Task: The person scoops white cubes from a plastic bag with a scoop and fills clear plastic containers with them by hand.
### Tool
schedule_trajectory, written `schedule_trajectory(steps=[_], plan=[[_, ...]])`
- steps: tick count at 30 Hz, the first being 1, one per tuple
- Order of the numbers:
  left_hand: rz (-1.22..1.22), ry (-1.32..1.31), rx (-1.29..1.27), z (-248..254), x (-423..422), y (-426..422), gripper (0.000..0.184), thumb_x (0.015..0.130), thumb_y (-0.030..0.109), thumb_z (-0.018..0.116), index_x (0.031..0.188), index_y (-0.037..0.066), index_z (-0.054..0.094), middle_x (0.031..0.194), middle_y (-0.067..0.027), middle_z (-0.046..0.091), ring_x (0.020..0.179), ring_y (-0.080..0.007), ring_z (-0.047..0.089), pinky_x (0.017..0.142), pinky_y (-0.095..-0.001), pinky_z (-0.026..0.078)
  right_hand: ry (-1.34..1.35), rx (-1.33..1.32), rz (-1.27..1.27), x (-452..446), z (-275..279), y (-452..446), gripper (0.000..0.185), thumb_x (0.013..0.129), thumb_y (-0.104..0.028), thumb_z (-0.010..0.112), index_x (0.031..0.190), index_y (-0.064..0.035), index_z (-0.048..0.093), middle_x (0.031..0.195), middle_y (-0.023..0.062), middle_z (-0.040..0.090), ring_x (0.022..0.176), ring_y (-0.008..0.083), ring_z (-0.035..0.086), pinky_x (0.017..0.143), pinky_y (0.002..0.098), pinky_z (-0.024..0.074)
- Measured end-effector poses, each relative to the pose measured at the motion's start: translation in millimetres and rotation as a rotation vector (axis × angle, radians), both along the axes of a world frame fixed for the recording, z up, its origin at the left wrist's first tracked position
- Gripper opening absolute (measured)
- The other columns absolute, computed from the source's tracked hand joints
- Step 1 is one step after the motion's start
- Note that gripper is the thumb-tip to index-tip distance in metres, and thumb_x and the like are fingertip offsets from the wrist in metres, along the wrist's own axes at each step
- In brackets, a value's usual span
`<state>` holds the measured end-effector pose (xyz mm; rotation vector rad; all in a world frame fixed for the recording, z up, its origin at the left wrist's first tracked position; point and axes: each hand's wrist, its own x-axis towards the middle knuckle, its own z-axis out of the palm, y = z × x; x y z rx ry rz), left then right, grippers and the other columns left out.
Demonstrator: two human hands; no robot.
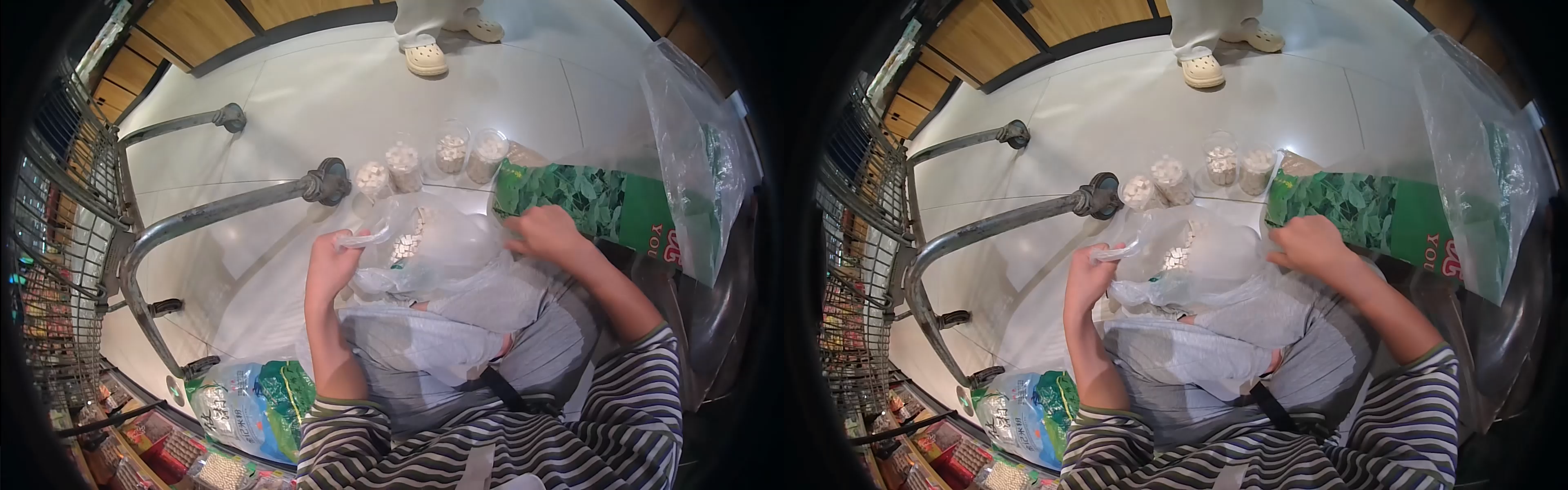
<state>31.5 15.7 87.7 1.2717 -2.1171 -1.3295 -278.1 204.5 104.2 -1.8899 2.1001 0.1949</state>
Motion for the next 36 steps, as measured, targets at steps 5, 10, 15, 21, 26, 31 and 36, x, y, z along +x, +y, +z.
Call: schedule_trajectory(steps=[5, 10, 15, 21, 26, 31, 36], plan=[[0.129, 0.055, 0.092, -3, -3, 2, 0.049, 0.096, 0.036, 0.054, 0.065, -0.002, 0.058, 0.055, -0.0039, 0.052, 0.055, -0.0115, 0.048, 0.051, -0.0314, 0.037, 0.138, 0.116, -0.016, 10, 41, 16, 0.031, 0.074, -0.037, 0.072, 0.074, -0.0059, 0.070, 0.072, 0.0141, 0.067, 0.070, 0.0317, 0.068, 0.063, 0.0407, 0.0547], [0.177, 0.076, 0.187, -4, -1, 3, 0.042, 0.100, 0.034, 0.046, 0.067, 0.008, 0.050, 0.057, 0.0029, 0.043, 0.053, -0.0104, 0.043, 0.051, -0.0290, 0.034, 0.210, 0.206, -0.043, 16, 71, -1, 0.031, 0.072, -0.038, 0.072, 0.075, -0.0070, 0.071, 0.073, 0.0141, 0.067, 0.072, 0.0322, 0.068, 0.067, 0.0416, 0.0545], [0.206, 0.158, 0.206, 1, -3, 2, 0.049, 0.101, 0.045, 0.039, 0.064, 0.013, 0.040, 0.057, 0.0024, 0.037, 0.051, -0.0113, 0.041, 0.049, -0.0285, 0.033, 0.172, 0.245, -0.064, 16, 93, 4, 0.030, 0.073, -0.038, 0.072, 0.076, -0.0074, 0.072, 0.073, 0.0138, 0.067, 0.074, 0.0318, 0.068, 0.067, 0.0415, 0.0543], [0.410, 0.888, 0.439, 14, -3, 17, 0.060, 0.096, 0.063, 0.031, 0.061, 0.015, 0.036, 0.054, 0.0017, 0.037, 0.050, -0.0119, 0.041, 0.049, -0.0286, 0.034, 0.283, 0.294, -0.057, 23, 173, 20, 0.021, 0.071, -0.026, 0.068, 0.073, -0.0050, 0.070, 0.075, 0.0151, 0.068, 0.073, 0.0316, 0.068, 0.066, 0.0412, 0.0545], [0.322, 1.240, 0.327, -14, 19, -1, 0.055, 0.098, 0.060, 0.032, 0.071, 0.013, 0.043, 0.074, -0.0024, 0.048, 0.064, -0.0161, 0.046, 0.061, -0.0335, 0.046, 0.333, 0.139, 0.047, 21, 190, 38, 0.030, 0.072, -0.035, 0.071, 0.071, -0.0051, 0.070, 0.065, 0.0145, 0.065, 0.068, 0.0322, 0.067, 0.061, 0.0394, 0.0531], [0.185, 0.247, -0.388, -12, 3, 3, 0.026, 0.095, 0.015, 0.042, 0.100, -0.003, 0.059, 0.093, -0.0085, 0.061, 0.088, -0.0183, 0.057, 0.080, -0.0306, 0.046, 0.327, 0.096, -0.016, 20, 188, 43, 0.031, 0.075, -0.033, 0.068, 0.068, -0.0027, 0.068, 0.066, 0.0158, 0.066, 0.064, 0.0325, 0.068, 0.057, 0.0417, 0.0537], [0.212, 0.598, -0.523, 13, -22, 23, 0.014, 0.089, 0.001, 0.045, 0.097, -0.003, 0.055, 0.090, -0.0082, 0.056, 0.087, -0.0177, 0.052, 0.082, -0.0300, 0.043, 0.020, -0.100, -0.055, 13, 170, 49, 0.038, 0.080, -0.039, 0.065, 0.076, -0.0015, 0.068, 0.070, 0.0190, 0.066, 0.072, 0.0375, 0.067, 0.063, 0.0453, 0.0538]])
